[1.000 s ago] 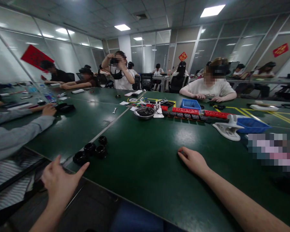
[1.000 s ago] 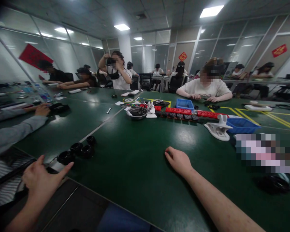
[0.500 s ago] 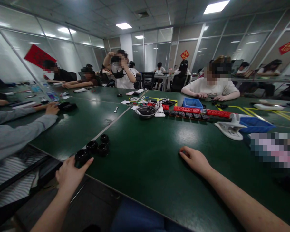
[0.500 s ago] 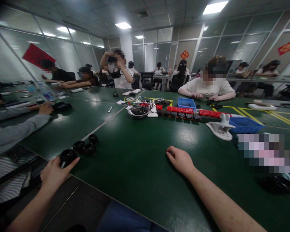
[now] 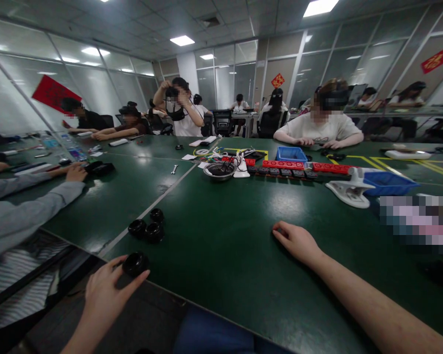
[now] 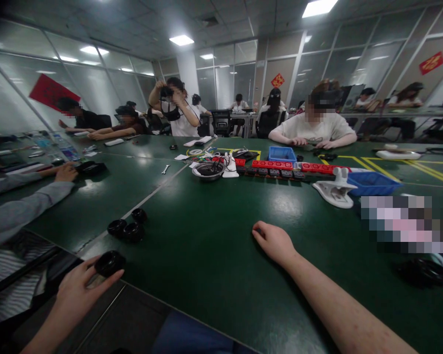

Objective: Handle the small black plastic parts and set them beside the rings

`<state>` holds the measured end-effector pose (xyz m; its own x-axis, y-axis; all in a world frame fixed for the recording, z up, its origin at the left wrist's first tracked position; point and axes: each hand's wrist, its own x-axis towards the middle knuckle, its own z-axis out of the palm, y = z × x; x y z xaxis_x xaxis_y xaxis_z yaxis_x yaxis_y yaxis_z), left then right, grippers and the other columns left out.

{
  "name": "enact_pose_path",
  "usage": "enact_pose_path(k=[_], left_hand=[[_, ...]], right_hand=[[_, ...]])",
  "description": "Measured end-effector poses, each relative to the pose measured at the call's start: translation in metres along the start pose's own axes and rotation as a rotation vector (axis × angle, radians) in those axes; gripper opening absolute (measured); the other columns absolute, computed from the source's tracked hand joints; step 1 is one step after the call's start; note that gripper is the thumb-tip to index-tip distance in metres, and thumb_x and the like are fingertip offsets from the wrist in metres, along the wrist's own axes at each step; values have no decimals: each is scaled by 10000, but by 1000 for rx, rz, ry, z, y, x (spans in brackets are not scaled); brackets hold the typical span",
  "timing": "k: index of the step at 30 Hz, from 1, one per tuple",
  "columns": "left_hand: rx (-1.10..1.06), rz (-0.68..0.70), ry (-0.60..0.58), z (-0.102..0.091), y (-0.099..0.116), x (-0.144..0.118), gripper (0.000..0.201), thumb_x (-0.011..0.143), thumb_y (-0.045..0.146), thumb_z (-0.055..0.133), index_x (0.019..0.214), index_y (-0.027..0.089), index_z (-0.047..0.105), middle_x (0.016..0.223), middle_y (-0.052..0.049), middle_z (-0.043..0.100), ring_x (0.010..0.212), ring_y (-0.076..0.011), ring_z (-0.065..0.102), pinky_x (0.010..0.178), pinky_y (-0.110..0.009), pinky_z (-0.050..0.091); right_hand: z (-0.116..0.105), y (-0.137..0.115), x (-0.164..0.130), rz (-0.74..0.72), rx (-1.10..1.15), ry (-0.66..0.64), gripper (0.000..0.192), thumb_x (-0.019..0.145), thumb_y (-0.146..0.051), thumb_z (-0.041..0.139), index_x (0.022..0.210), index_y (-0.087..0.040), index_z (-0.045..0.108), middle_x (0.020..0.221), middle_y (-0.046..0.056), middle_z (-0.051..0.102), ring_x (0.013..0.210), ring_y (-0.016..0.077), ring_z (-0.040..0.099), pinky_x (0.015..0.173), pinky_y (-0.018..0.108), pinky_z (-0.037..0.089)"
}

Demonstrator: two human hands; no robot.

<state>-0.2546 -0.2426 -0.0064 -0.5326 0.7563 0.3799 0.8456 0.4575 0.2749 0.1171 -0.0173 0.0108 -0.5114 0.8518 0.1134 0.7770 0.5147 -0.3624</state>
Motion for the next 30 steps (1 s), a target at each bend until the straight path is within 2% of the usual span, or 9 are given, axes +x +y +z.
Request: enact_pose_path(k=[2, 5, 9, 13, 16, 21, 25, 28, 30], left_hand=[[8, 86, -90, 2, 12, -7, 359, 602, 500, 544, 820, 223, 616, 1028, -80, 533, 953, -282, 471, 819, -439, 342], [-15, 210, -191, 6, 49, -14, 392, 613, 503, 532, 885, 233, 613, 1108, -76, 491, 1021, -299, 426, 852, -481, 308], [-100, 367, -322, 14, 121, -12, 393, 613, 525, 528, 930, 299, 584, 1151, -40, 450, 1082, -291, 360, 918, -563, 150], [-238, 636, -520, 25, 192, 3, 480, 534, 580, 570, 913, 287, 590, 1149, -46, 433, 1104, -280, 333, 958, -539, 78], [-305, 793, -625, 43, 236, 22, 525, 523, 612, 553, 938, 292, 580, 1138, -44, 436, 1110, -272, 324, 961, -536, 68], [-376, 831, -611, 90, 299, 50, 556, 546, 613, 533, 987, 273, 559, 1140, -50, 436, 1091, -274, 338, 950, -524, 132], [-405, 828, -568, 116, 335, 64, 558, 561, 610, 521, 979, 243, 569, 1129, -53, 449, 1063, -272, 362, 931, -463, 225], [-441, 841, -546, 123, 342, 67, 545, 588, 602, 503, 991, 239, 556, 1119, -58, 457, 1064, -265, 364, 938, -460, 214], [-457, 866, -560, 123, 341, 67, 576, 591, 602, 501, 1035, 236, 525, 1142, -66, 443, 1084, -263, 351, 954, -462, 186]], right_hand=[[1, 1, 0, -4, 2, 0, 203, 771, -330, 375, 835, -223, 536, 647, 0, 583, 576, 136, 523, 487, 214, 321], [1, 2, 0, -12, 4, 7, 202, 771, -331, 377, 835, -221, 533, 646, 0, 580, 573, 133, 518, 492, 214, 318], [0, 5, -1, -23, 29, 32, 200, 772, -322, 378, 814, -214, 540, 665, 4, 579, 575, 126, 509, 505, 214, 318], [0, 6, -3, -21, 96, 70, 195, 768, -311, 382, 782, -203, 544, 622, -5, 560, 543, 115, 489, 494, 210, 310], [1, 9, -5, -1, 209, 121, 213, 771, -316, 369, 773, -191, 541, 601, -11, 545, 543, 112, 487, 508, 211, 328], [-6, 36, 2, 70, 278, 254, 271, 792, -345, 320, 768, -184, 537, 659, -4, 563, 611, 121, 504, 560, 219, 352], [-19, 68, 19, 156, 117, 367, 366, 798, -352, 293, 603, -170, 543, 610, 13, 556, 649, 139, 493, 598, 233, 344], [-21, 80, 27, 219, 127, 399, 464, 806, -379, 266, 455, -163, 480, 487, 9, 491, 565, 131, 472, 567, 232, 338], [-18, 81, 28, 241, 238, 388, 481, 815, -405, 243, 460, -162, 460, 452, -6, 448, 493, 113, 445, 516, 223, 331]])
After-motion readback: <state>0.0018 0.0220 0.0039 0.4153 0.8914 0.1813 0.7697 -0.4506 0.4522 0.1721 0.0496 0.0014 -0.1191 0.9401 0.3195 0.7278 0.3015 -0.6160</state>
